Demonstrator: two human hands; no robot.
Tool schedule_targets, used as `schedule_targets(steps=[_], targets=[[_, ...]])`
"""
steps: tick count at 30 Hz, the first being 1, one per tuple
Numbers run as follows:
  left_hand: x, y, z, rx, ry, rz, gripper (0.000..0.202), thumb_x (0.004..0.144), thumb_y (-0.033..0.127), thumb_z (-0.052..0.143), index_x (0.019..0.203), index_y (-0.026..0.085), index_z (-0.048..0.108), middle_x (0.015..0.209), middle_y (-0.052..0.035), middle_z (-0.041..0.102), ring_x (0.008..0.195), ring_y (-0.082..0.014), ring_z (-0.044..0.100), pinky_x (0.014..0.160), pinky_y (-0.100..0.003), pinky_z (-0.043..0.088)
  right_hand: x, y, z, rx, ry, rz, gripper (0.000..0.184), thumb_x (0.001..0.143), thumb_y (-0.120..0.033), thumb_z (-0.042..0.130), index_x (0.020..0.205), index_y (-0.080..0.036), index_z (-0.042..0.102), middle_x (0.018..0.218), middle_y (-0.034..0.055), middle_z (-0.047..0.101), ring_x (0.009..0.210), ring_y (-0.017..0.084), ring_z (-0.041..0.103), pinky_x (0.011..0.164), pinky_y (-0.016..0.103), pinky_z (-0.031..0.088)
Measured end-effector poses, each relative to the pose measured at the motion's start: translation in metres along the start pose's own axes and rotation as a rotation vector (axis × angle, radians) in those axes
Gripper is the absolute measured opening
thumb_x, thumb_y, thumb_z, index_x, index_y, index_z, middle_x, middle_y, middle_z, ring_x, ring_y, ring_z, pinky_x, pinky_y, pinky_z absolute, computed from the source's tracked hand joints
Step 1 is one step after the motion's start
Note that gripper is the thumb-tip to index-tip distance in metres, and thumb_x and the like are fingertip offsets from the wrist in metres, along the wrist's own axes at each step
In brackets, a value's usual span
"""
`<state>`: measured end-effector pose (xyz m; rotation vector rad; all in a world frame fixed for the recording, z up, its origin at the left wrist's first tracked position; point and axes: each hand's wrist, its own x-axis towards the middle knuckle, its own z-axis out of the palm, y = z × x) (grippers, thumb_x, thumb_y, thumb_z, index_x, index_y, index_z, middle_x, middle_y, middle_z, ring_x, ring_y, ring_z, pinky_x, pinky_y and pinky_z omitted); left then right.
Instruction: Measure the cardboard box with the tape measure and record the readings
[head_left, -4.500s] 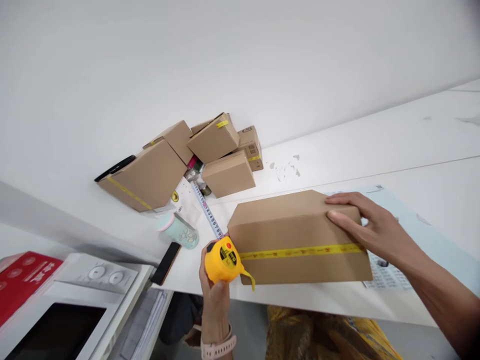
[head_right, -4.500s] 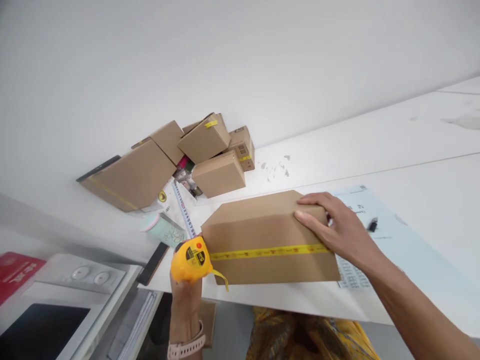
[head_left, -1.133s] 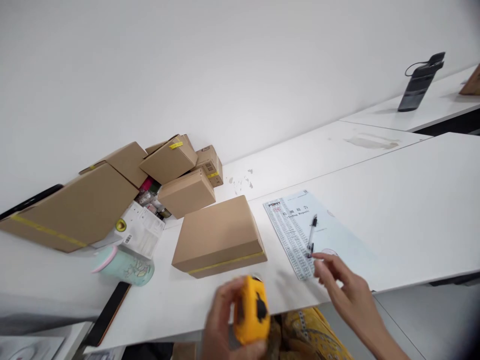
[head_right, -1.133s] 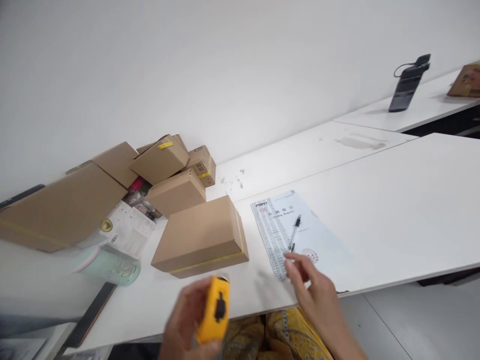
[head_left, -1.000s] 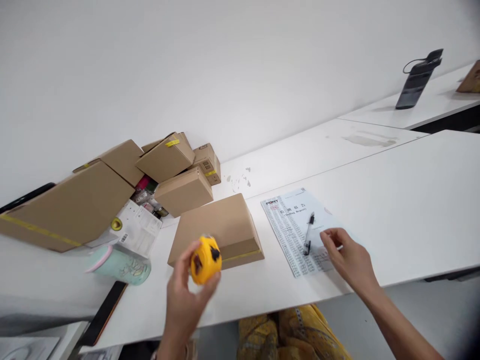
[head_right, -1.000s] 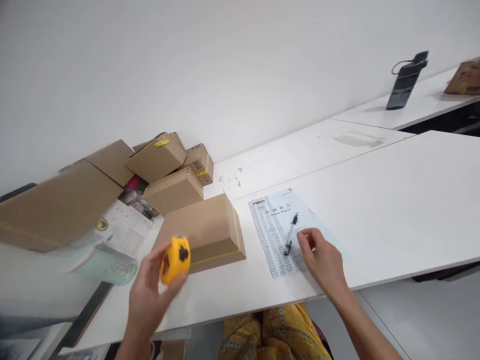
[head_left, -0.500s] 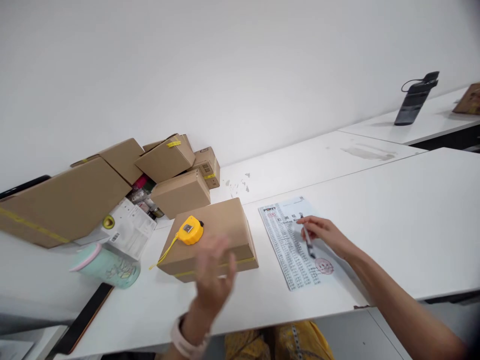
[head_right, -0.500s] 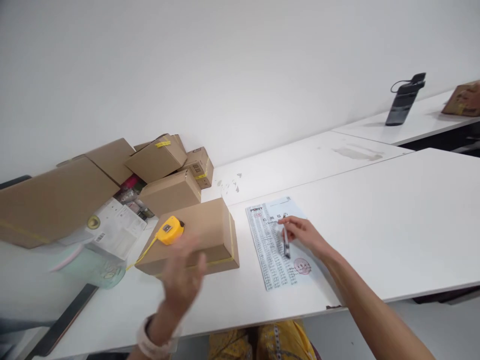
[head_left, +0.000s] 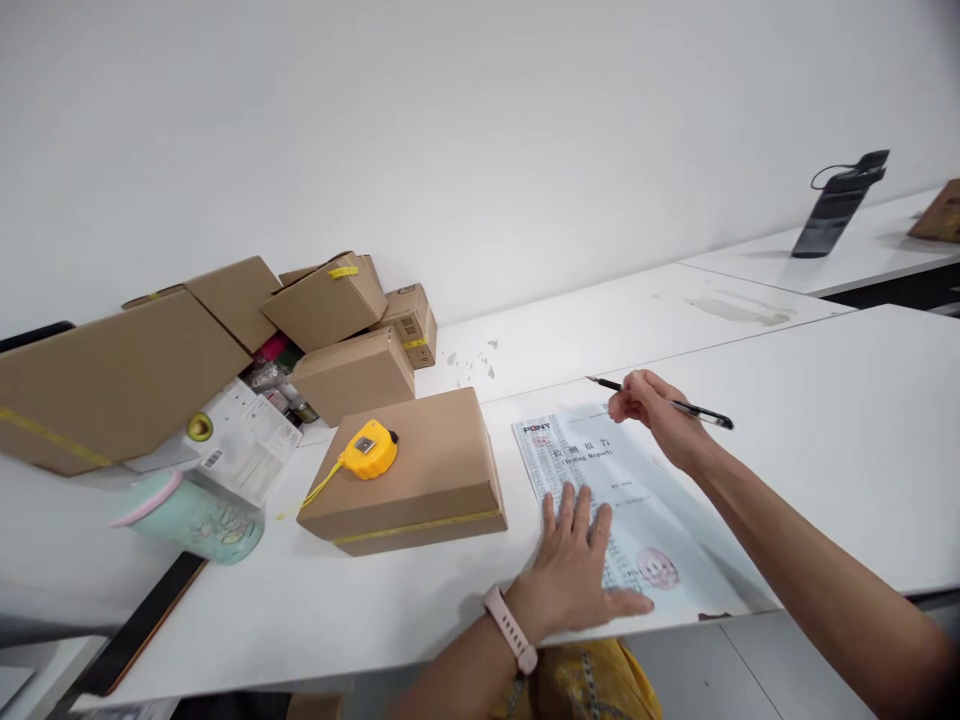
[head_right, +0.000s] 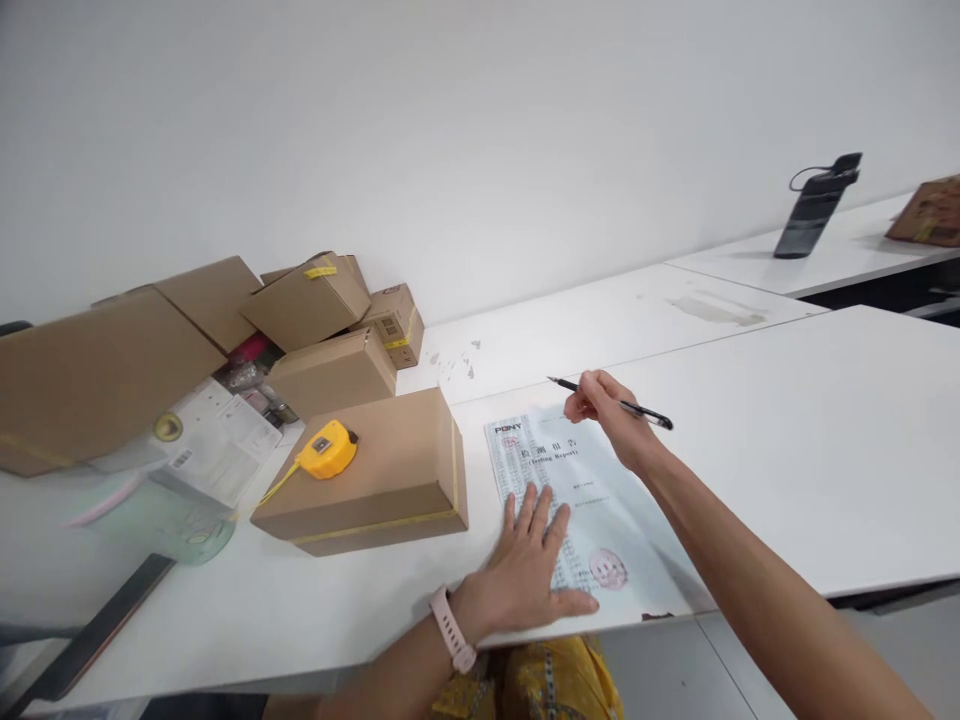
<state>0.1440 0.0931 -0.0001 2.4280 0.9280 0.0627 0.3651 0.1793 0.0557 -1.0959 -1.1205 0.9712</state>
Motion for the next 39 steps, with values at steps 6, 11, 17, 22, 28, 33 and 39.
schedule_targets(steps=[6,11,17,22,28,33,39], targets=[[-0.046,0.038,0.054,-0.243,0.095,0.000,0.114,0.081,0.077,0.062,0.163,0.009,0.020,0.169,-0.0230,0.001,0.154,-0.0480,-0.012,0.118,-0.077,-0.011,0.016,0.049,0.028,-0.040,-0.070,0.120,0.051,0.089,-0.067,0.061,0.108,-0.021,0.068,0.104,0.0126,0.076,0.099,0.026,0.072,0.085,0.042,0.057],[-0.024,0.044,0.040,-0.239,0.074,0.056,0.115,0.084,0.076,0.057,0.161,0.001,0.016,0.169,-0.0240,-0.001,0.155,-0.0447,-0.011,0.122,-0.073,-0.008,0.002,0.090,0.038,-0.135,0.056,0.141,0.038,0.083,-0.059,0.070,0.081,-0.021,0.064,0.072,0.0013,0.065,0.070,0.018,0.060,0.066,0.034,0.048],[0.047,0.016,-0.018,-0.012,-0.042,-0.030,0.094,0.099,0.062,0.035,0.160,-0.006,0.011,0.171,-0.0229,0.001,0.157,-0.0334,-0.014,0.129,-0.055,-0.003,0.002,0.098,0.032,-0.114,0.043,0.153,0.037,0.079,-0.056,0.075,0.084,-0.021,0.066,0.070,-0.0018,0.062,0.068,0.016,0.057,0.067,0.031,0.046],[0.067,-0.009,-0.014,-0.004,-0.048,0.001,0.101,0.095,0.070,0.036,0.162,0.001,0.006,0.172,-0.0209,-0.003,0.156,-0.0393,-0.017,0.124,-0.064,-0.009,0.009,0.096,0.028,-0.062,-0.018,0.208,0.045,0.074,-0.058,0.081,0.096,-0.020,0.070,0.080,0.0037,0.071,0.076,0.019,0.065,0.068,0.032,0.049],[0.066,-0.010,0.000,0.098,0.008,-0.031,0.094,0.098,0.070,0.024,0.163,0.005,0.002,0.172,-0.0201,-0.004,0.155,-0.0403,-0.018,0.117,-0.079,-0.009,0.012,0.098,0.027,-0.106,-0.065,0.172,0.042,0.081,-0.062,0.075,0.085,-0.021,0.066,0.074,0.0021,0.068,0.069,0.016,0.058,0.063,0.030,0.046],[0.068,-0.004,0.001,0.171,0.064,-0.084,0.092,0.099,0.069,0.014,0.162,0.003,0.009,0.171,-0.0209,0.002,0.157,-0.0409,-0.010,0.117,-0.080,0.000,0.021,0.099,0.030,-0.089,-0.118,0.206,0.043,0.073,-0.058,0.082,0.092,-0.022,0.070,0.080,0.0027,0.069,0.073,0.017,0.059,0.065,0.030,0.047],[0.069,-0.005,0.005,0.259,0.135,-0.100,0.089,0.099,0.068,0.021,0.162,0.004,0.018,0.171,-0.0206,0.012,0.158,-0.0420,0.001,0.119,-0.079,0.013,0.007,0.092,0.021,-0.099,-0.071,0.287,0.042,0.078,-0.062,0.077,0.083,-0.022,0.061,0.069,-0.0012,0.062,0.061,0.014,0.053,0.057,0.029,0.044]])
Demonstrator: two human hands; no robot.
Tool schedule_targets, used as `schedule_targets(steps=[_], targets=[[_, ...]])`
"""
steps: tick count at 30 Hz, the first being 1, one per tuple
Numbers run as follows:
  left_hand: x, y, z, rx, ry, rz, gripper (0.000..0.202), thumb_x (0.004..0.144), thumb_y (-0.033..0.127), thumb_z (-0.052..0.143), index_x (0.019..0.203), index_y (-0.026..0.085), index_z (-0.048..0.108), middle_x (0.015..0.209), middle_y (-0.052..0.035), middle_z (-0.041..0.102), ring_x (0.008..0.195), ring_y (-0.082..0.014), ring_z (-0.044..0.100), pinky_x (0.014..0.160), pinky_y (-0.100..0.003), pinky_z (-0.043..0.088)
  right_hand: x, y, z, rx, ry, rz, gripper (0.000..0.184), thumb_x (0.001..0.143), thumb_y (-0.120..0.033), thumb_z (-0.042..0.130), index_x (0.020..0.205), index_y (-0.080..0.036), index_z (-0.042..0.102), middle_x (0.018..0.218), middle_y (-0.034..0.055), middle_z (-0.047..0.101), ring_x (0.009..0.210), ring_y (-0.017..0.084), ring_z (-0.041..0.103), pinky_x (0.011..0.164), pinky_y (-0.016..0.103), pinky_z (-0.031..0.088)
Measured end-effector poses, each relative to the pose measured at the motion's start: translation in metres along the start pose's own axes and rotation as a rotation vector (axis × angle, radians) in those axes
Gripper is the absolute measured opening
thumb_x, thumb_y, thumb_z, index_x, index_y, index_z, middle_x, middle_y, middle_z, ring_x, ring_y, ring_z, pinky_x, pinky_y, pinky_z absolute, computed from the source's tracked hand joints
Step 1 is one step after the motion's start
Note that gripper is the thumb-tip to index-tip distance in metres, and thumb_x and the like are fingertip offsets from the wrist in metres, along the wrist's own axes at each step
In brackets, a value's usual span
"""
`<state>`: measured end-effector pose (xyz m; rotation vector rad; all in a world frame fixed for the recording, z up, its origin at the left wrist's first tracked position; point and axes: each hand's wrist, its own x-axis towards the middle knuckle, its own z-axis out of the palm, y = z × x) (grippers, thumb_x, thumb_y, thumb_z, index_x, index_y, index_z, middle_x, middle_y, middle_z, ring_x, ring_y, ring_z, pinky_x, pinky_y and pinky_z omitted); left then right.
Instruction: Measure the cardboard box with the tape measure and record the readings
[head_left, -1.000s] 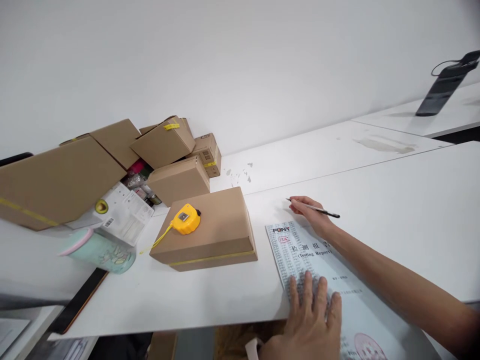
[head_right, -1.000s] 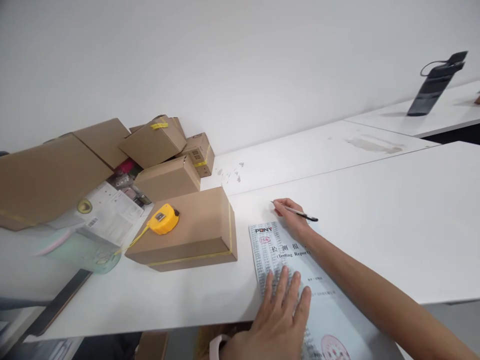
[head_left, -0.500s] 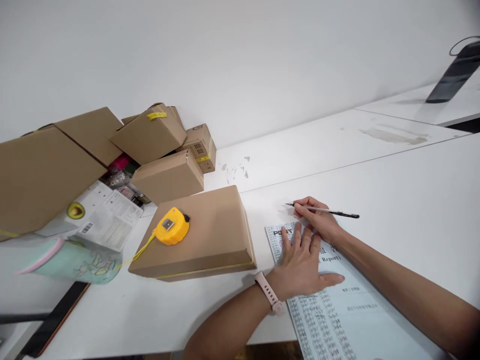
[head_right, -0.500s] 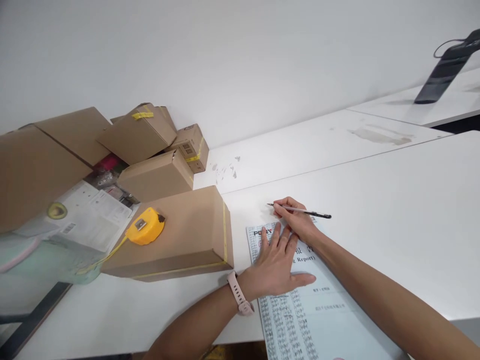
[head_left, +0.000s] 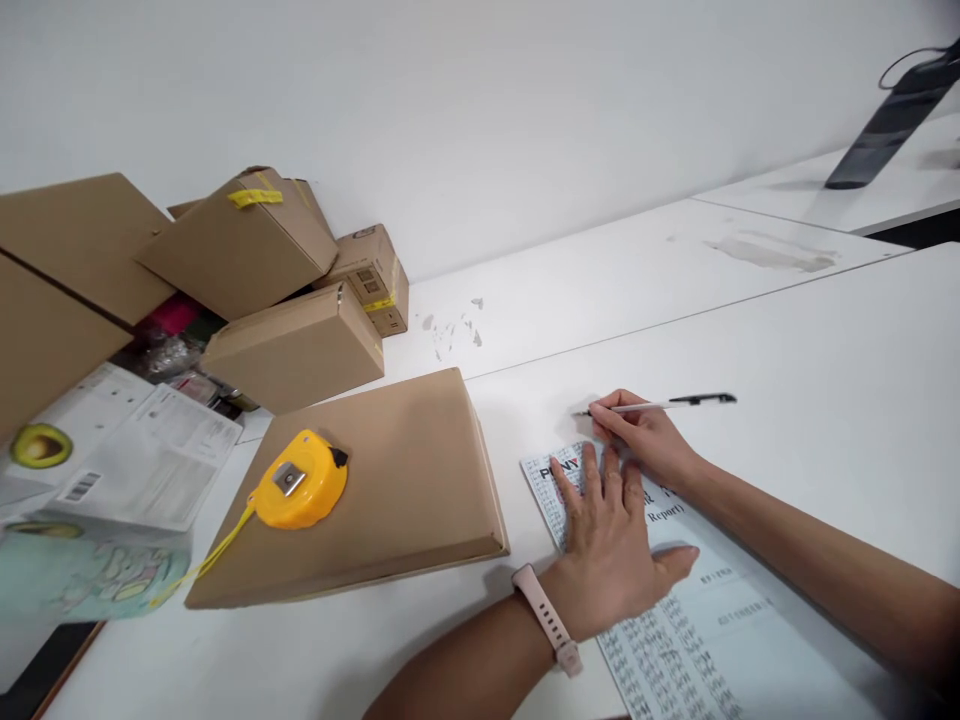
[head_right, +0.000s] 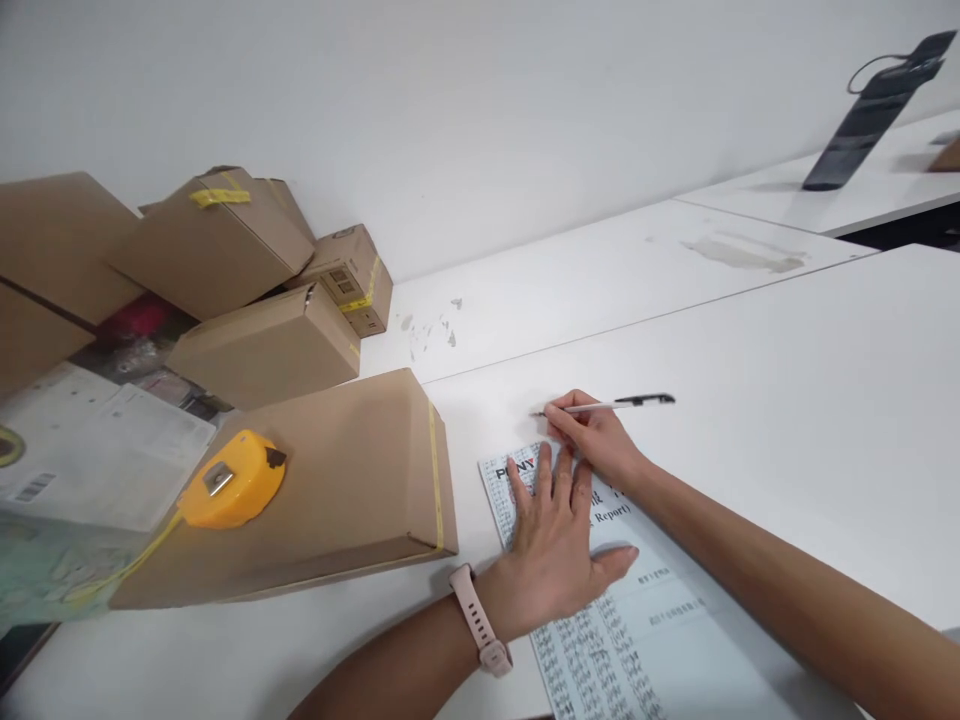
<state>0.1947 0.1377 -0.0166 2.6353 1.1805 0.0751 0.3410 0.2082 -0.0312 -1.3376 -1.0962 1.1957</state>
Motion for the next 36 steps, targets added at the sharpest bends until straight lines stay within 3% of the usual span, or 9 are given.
schedule_targets(steps=[6,12,15,18,21,24,30,33,36], targets=[[-0.001,0.001,0.006,0.043,0.102,0.013,0.088,0.100,0.068,0.019,0.161,0.005,0.021,0.168,-0.0190,0.026,0.156,-0.0419,0.015,0.118,-0.078,0.022,-0.019,0.001,-0.009,-0.226,0.114,-0.019,0.040,0.094,-0.062,0.058,0.081,-0.023,0.055,0.065,-0.0026,0.057,0.057,0.014,0.050,0.056,0.029,0.044],[-0.002,0.001,0.013,0.111,0.185,0.012,0.091,0.099,0.071,0.015,0.158,0.004,0.028,0.166,-0.0203,0.032,0.155,-0.0409,0.021,0.117,-0.077,0.028,-0.005,0.004,-0.009,-0.236,0.021,-0.058,0.040,0.087,-0.061,0.068,0.087,-0.021,0.063,0.084,0.0037,0.065,0.067,0.017,0.059,0.064,0.032,0.050],[-0.001,0.001,0.013,0.154,0.209,0.016,0.089,0.099,0.070,0.017,0.157,0.004,0.033,0.163,-0.0211,0.037,0.153,-0.0416,0.025,0.116,-0.076,0.031,-0.005,0.006,-0.007,-0.220,0.060,-0.052,0.040,0.084,-0.060,0.072,0.083,-0.022,0.060,0.074,0.0019,0.063,0.064,0.017,0.058,0.060,0.031,0.049],[0.002,0.002,0.010,0.191,0.211,0.011,0.083,0.102,0.064,0.019,0.152,0.003,0.042,0.158,-0.0209,0.045,0.149,-0.0419,0.034,0.116,-0.071,0.036,-0.009,0.004,-0.004,-0.302,0.159,-0.067,0.035,0.087,-0.053,0.068,0.073,-0.024,0.053,0.057,-0.0047,0.050,0.052,0.013,0.045,0.051,0.028,0.039],[0.004,0.002,0.009,0.210,0.212,0.010,0.076,0.104,0.057,0.022,0.148,0.001,0.048,0.154,-0.0209,0.051,0.146,-0.0410,0.040,0.117,-0.064,0.039,-0.008,0.000,-0.006,-0.433,0.199,-0.102,0.027,0.088,-0.042,0.064,0.072,-0.024,0.052,0.056,-0.0053,0.049,0.051,0.013,0.042,0.050,0.028,0.035],[0.005,0.002,0.010,0.195,0.199,0.006,0.073,0.105,0.055,0.024,0.148,0.001,0.047,0.155,-0.0214,0.049,0.146,-0.0409,0.040,0.118,-0.063,0.039,0.003,-0.002,-0.024,-0.417,0.263,-0.111,0.018,0.087,-0.039,0.064,0.079,-0.024,0.057,0.061,-0.0041,0.054,0.054,0.014,0.046,0.051,0.029,0.036],[0.004,0.001,0.015,0.133,0.185,-0.008,0.074,0.105,0.056,0.025,0.150,0.001,0.044,0.159,-0.0269,0.040,0.150,-0.0425,0.033,0.118,-0.065,0.037,0.024,0.002,-0.069,-0.115,0.535,-0.120,0.016,0.081,-0.036,0.074,0.082,-0.024,0.062,0.071,-0.0017,0.060,0.064,0.016,0.054,0.061,0.031,0.046],[0.004,0.002,0.015,0.130,0.193,-0.006,0.073,0.105,0.056,0.028,0.150,0.001,0.045,0.159,-0.0271,0.040,0.150,-0.0428,0.033,0.118,-0.065,0.037,0.016,-0.002,-0.056,-0.092,0.441,-0.136,0.026,0.078,-0.043,0.079,0.085,-0.023,0.064,0.070,-0.0002,0.064,0.066,0.017,0.059,0.064,0.032,0.049],[0.004,0.002,0.014,0.146,0.216,-0.005,0.073,0.104,0.055,0.029,0.149,0.000,0.045,0.157,-0.0259,0.044,0.149,-0.0412,0.036,0.119,-0.062,0.037,0.000,-0.006,-0.025,-0.203,0.209,-0.110,0.033,0.083,-0.052,0.073,0.078,-0.023,0.059,0.061,-0.0018,0.059,0.055,0.014,0.052,0.054,0.030,0.044]])
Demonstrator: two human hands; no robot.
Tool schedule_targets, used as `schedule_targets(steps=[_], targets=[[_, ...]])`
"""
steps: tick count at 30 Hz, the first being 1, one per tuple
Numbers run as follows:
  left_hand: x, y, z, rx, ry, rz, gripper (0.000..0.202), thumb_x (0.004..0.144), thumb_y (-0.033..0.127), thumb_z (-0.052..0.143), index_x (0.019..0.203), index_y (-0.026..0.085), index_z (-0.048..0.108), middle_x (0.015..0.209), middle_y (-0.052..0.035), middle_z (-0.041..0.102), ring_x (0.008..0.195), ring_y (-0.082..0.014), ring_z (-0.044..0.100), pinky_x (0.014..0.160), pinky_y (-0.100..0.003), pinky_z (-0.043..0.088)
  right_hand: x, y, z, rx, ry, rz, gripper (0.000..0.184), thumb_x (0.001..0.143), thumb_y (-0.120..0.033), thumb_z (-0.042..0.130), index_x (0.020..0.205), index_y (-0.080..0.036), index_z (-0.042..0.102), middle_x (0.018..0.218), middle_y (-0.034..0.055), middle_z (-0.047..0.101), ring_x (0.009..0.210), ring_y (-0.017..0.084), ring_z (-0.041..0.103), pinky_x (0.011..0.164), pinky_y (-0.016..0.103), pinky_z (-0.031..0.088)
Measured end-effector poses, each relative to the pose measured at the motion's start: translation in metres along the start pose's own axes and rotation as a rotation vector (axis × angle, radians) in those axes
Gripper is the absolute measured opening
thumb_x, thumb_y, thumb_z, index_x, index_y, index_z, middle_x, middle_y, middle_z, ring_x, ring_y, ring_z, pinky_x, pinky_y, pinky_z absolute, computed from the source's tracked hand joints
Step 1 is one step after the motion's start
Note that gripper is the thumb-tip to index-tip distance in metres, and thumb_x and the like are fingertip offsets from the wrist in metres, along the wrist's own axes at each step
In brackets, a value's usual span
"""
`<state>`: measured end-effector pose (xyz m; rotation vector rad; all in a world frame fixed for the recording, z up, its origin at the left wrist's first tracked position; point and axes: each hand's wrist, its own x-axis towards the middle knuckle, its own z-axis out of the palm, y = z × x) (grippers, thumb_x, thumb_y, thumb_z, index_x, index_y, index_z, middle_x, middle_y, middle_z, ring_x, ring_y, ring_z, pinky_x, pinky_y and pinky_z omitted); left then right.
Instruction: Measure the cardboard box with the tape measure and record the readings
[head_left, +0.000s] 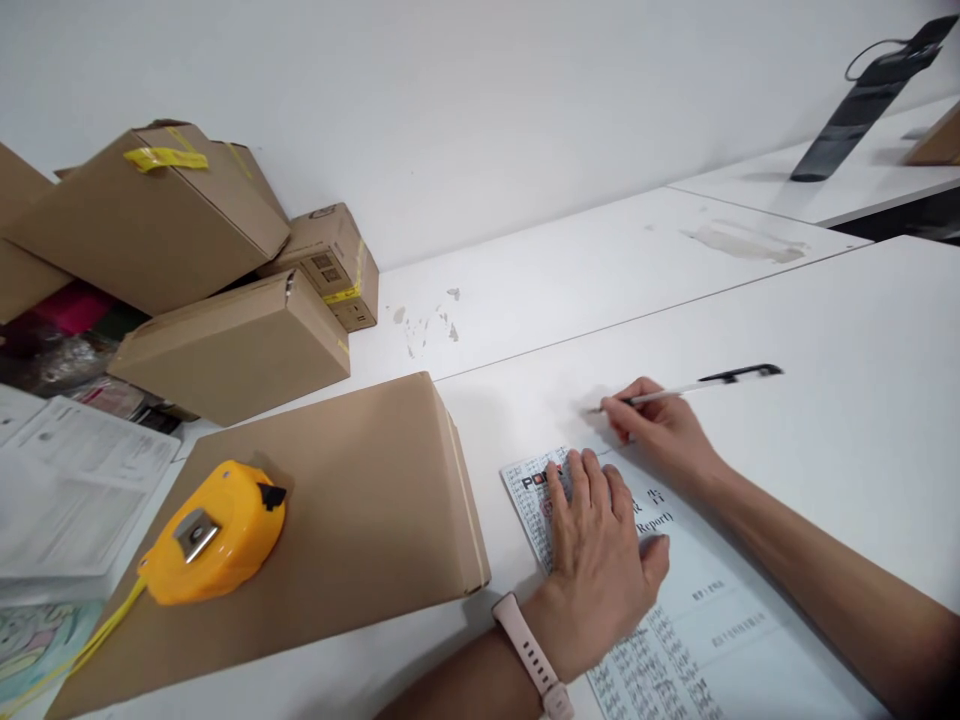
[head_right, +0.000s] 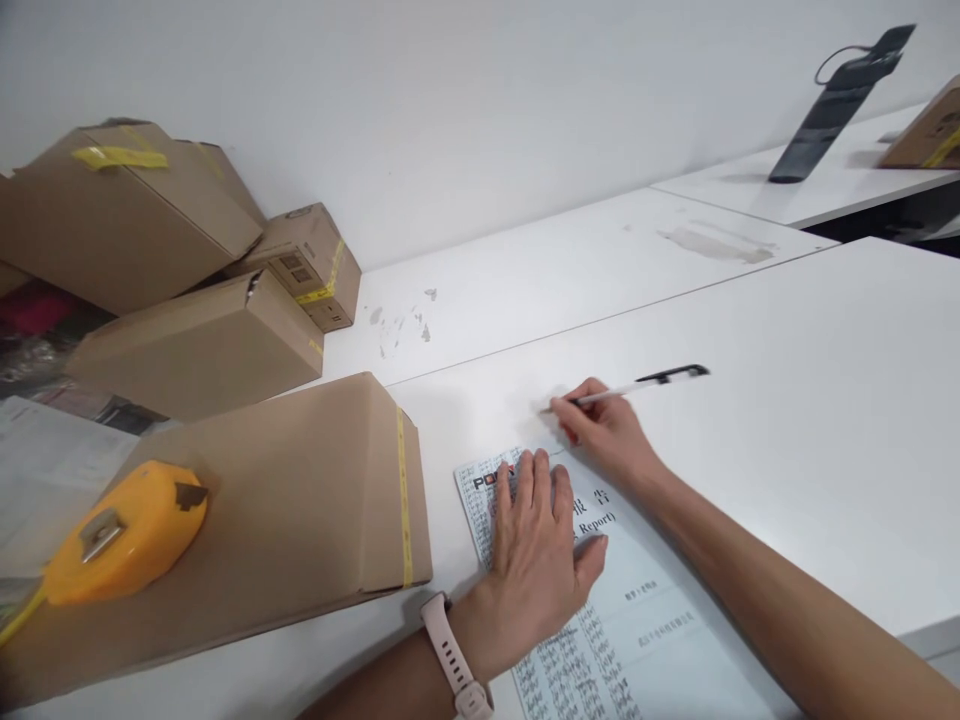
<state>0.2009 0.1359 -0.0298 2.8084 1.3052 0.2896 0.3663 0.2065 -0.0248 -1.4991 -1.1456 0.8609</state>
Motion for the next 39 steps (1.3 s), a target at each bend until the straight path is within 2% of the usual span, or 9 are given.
schedule_targets(steps=[2,5,10,16,20,32,39], targets=[[0.000,0.000,0.000,0.006,0.030,0.000,0.073,0.104,0.055,0.029,0.150,0.000,0.044,0.156,-0.0250,0.046,0.148,-0.0397,0.039,0.120,-0.060,0.037,-0.013,-0.005,0.015,-0.105,-0.127,-0.039,0.034,0.087,-0.052,0.067,0.073,-0.023,0.055,0.059,-0.0032,0.055,0.051,0.013,0.047,0.050,0.029,0.039],[-0.001,0.001,0.003,-0.022,0.063,-0.006,0.074,0.104,0.054,0.032,0.151,-0.003,0.039,0.155,-0.0255,0.047,0.147,-0.0389,0.040,0.120,-0.059,0.037,-0.021,-0.006,0.025,-0.218,-0.193,-0.096,0.029,0.089,-0.045,0.062,0.072,-0.024,0.052,0.059,-0.0040,0.052,0.053,0.013,0.046,0.050,0.029,0.038],[-0.002,0.003,0.012,-0.111,0.087,-0.080,0.070,0.103,0.044,0.039,0.151,-0.007,0.036,0.155,-0.0287,0.046,0.148,-0.0377,0.040,0.120,-0.054,0.041,-0.017,0.000,0.022,-0.211,-0.203,-0.097,0.024,0.092,-0.044,0.059,0.078,-0.025,0.051,0.056,-0.0057,0.049,0.050,0.013,0.043,0.049,0.029,0.036],[0.001,0.003,0.009,-0.055,0.097,-0.066,0.068,0.101,0.045,0.044,0.144,-0.009,0.045,0.149,-0.0336,0.050,0.143,-0.0436,0.045,0.116,-0.056,0.045,-0.017,0.002,0.023,-0.302,-0.172,-0.109,0.025,0.092,-0.043,0.057,0.075,-0.026,0.048,0.052,-0.0075,0.042,0.048,0.013,0.039,0.049,0.029,0.033],[0.003,0.003,0.006,-0.008,0.096,-0.056,0.068,0.100,0.045,0.046,0.142,-0.008,0.049,0.145,-0.0332,0.055,0.140,-0.0425,0.050,0.115,-0.055,0.045,-0.018,0.003,0.024,-0.308,-0.188,-0.104,0.025,0.092,-0.044,0.057,0.076,-0.026,0.048,0.052,-0.0071,0.045,0.048,0.013,0.041,0.048,0.029,0.035],[0.003,0.002,0.010,-0.007,0.080,-0.057,0.067,0.103,0.044,0.041,0.143,-0.008,0.050,0.145,-0.0320,0.055,0.141,-0.0396,0.049,0.117,-0.054,0.043,-0.018,0.002,0.024,-0.300,-0.182,-0.123,0.025,0.090,-0.043,0.059,0.074,-0.026,0.048,0.051,-0.0057,0.050,0.047,0.014,0.043,0.048,0.029,0.035],[0.003,0.002,0.009,0.010,0.116,-0.041,0.066,0.102,0.044,0.042,0.141,-0.008,0.052,0.142,-0.0314,0.058,0.138,-0.0394,0.052,0.115,-0.053,0.045,-0.017,0.001,0.025,-0.321,-0.186,-0.137,0.027,0.090,-0.044,0.058,0.072,-0.026,0.048,0.052,-0.0062,0.045,0.048,0.013,0.040,0.048,0.029,0.035]])
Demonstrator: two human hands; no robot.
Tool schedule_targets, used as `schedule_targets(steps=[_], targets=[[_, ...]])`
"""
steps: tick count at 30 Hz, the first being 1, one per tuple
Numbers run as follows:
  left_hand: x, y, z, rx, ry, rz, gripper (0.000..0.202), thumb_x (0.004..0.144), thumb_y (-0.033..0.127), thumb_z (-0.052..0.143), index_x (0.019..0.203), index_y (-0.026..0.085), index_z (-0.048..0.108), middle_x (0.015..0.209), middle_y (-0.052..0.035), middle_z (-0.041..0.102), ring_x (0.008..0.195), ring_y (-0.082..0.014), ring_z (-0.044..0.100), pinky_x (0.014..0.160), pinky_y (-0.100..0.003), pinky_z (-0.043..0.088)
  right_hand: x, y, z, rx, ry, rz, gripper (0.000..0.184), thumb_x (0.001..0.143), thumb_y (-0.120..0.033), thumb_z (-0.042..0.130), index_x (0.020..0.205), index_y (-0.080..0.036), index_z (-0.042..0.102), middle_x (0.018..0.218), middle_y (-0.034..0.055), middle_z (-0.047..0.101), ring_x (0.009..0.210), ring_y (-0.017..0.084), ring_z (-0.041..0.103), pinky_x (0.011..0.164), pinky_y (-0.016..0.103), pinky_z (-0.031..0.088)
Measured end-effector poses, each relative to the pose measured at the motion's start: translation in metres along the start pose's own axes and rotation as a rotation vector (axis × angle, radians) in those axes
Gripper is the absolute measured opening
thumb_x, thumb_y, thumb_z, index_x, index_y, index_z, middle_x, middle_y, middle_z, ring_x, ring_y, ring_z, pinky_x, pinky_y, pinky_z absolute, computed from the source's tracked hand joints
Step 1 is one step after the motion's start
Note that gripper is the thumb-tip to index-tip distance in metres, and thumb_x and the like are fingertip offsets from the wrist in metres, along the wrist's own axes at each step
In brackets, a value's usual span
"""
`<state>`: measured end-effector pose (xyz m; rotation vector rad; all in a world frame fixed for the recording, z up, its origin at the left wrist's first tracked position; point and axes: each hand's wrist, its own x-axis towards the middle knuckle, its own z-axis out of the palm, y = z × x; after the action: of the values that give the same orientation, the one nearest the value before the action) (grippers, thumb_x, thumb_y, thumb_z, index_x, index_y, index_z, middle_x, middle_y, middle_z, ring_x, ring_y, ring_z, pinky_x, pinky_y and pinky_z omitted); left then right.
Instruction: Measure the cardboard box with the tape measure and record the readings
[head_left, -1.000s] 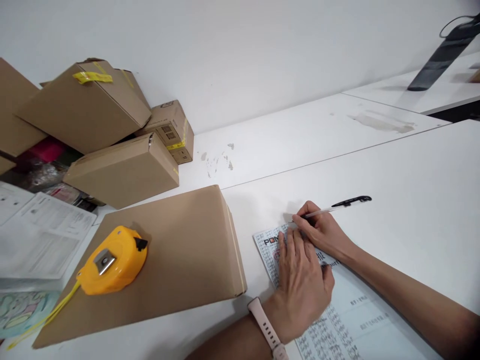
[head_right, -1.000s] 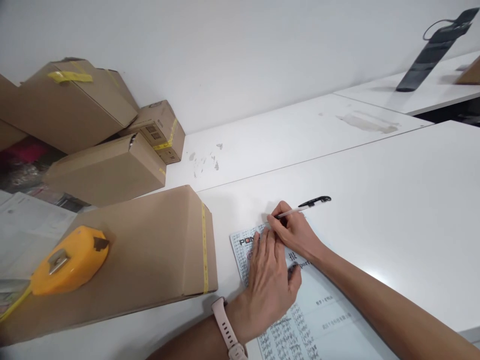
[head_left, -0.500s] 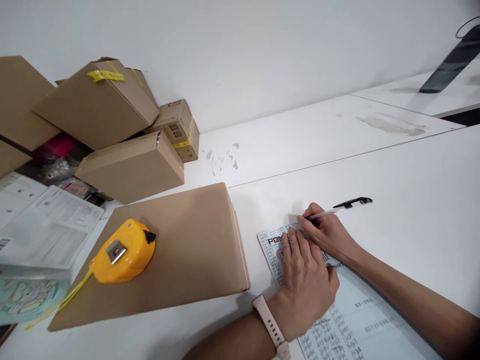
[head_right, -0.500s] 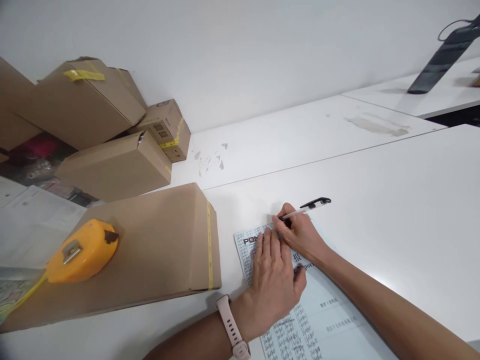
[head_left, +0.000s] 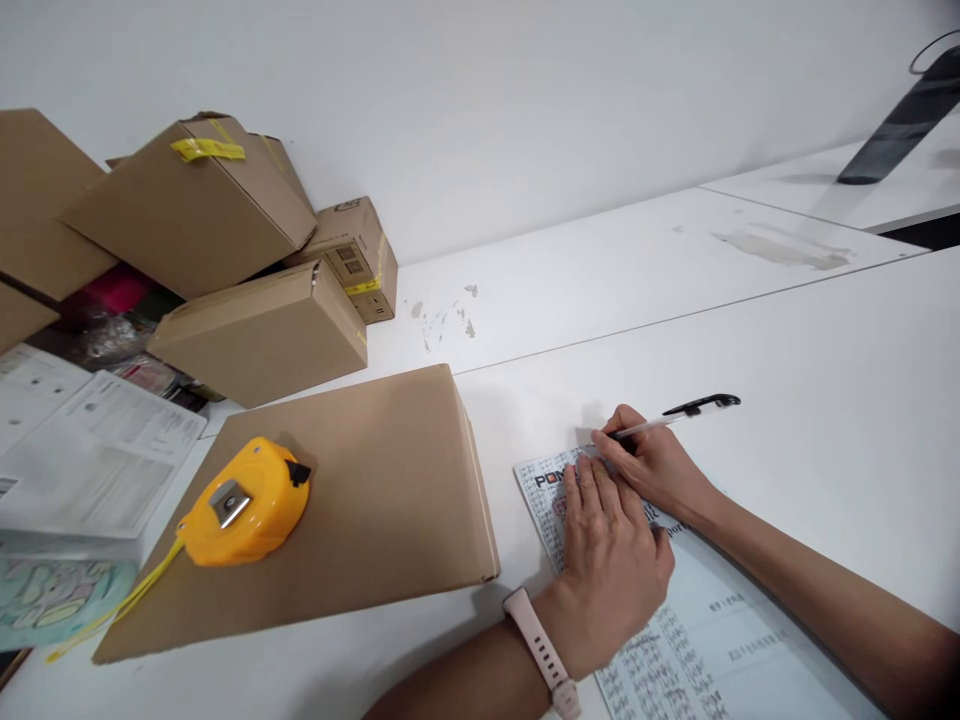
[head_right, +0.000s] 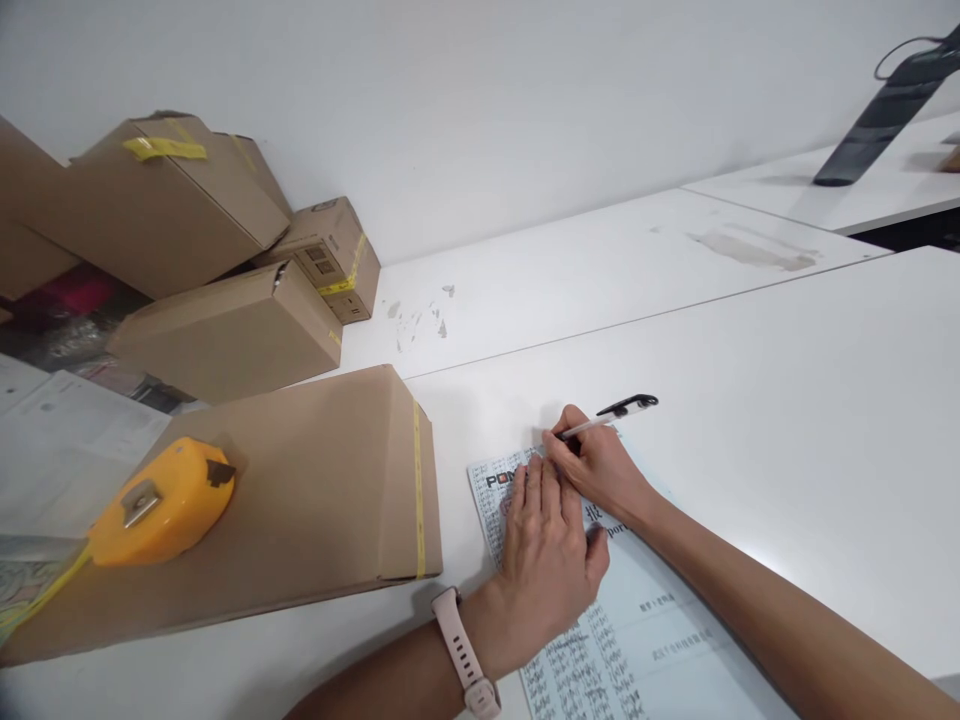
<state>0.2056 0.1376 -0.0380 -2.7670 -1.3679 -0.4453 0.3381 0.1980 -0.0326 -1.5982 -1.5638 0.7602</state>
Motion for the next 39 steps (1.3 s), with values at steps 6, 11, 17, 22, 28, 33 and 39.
schedule_targets(steps=[6,11,17,22,28,33,39], targets=[[0.0000,-0.0003,-0.0006,-0.008,-0.006,-0.002,0.066,0.102,0.043,0.042,0.141,-0.008,0.051,0.142,-0.0322,0.057,0.138,-0.0400,0.052,0.116,-0.054,0.044,0.0000,-0.0004,-0.0002,0.009,0.003,-0.002,0.027,0.090,-0.044,0.058,0.072,-0.026,0.048,0.053,-0.0061,0.044,0.049,0.013,0.040,0.048,0.029,0.035],[0.0002,0.0006,0.0000,-0.013,-0.026,-0.004,0.067,0.102,0.044,0.042,0.143,-0.009,0.049,0.145,-0.0323,0.055,0.140,-0.0399,0.050,0.117,-0.054,0.043,0.0000,0.0007,0.0000,0.008,-0.001,-0.005,0.028,0.090,-0.045,0.058,0.072,-0.025,0.048,0.052,-0.0062,0.044,0.048,0.013,0.039,0.047,0.029,0.034],[0.0004,0.0011,-0.0003,-0.022,-0.042,-0.020,0.066,0.102,0.044,0.042,0.143,-0.008,0.050,0.146,-0.0320,0.054,0.141,-0.0400,0.049,0.118,-0.053,0.042,-0.0005,0.0021,0.0002,0.012,0.001,0.003,0.027,0.091,-0.044,0.057,0.074,-0.026,0.048,0.055,-0.0059,0.047,0.049,0.014,0.041,0.049,0.029,0.035],[0.0005,-0.0003,-0.0020,-0.011,-0.041,-0.006,0.067,0.102,0.044,0.042,0.142,-0.008,0.051,0.144,-0.0322,0.056,0.140,-0.0396,0.051,0.117,-0.052,0.042,-0.0009,0.0039,0.0001,0.006,-0.003,0.001,0.027,0.092,-0.043,0.057,0.073,-0.026,0.048,0.054,-0.0065,0.044,0.049,0.013,0.039,0.049,0.029,0.034],[0.0008,0.0002,-0.0026,-0.014,-0.038,-0.003,0.066,0.101,0.044,0.043,0.142,-0.008,0.051,0.144,-0.0318,0.056,0.139,-0.0394,0.051,0.117,-0.052,0.043,-0.0005,0.0021,0.0000,0.002,-0.008,0.002,0.027,0.093,-0.043,0.056,0.073,-0.025,0.048,0.055,-0.0063,0.044,0.050,0.013,0.039,0.049,0.029,0.035],[0.0009,0.0004,-0.0021,-0.020,-0.034,0.000,0.067,0.101,0.044,0.045,0.142,-0.009,0.051,0.143,-0.0330,0.056,0.139,-0.0403,0.051,0.118,-0.053,0.042,-0.0002,0.0038,0.0005,-0.027,-0.004,-0.015,0.027,0.093,-0.043,0.055,0.073,-0.025,0.048,0.056,-0.0059,0.045,0.050,0.013,0.039,0.050,0.029,0.035],[-0.0005,0.0005,0.0008,0.007,0.035,-0.003,0.066,0.100,0.044,0.047,0.140,-0.008,0.053,0.141,-0.0319,0.058,0.137,-0.0395,0.054,0.115,-0.051,0.045,-0.0005,0.0039,0.0005,-0.027,-0.011,0.000,0.026,0.091,-0.042,0.055,0.073,-0.026,0.047,0.053,-0.0068,0.043,0.048,0.013,0.039,0.048,0.028,0.034]])
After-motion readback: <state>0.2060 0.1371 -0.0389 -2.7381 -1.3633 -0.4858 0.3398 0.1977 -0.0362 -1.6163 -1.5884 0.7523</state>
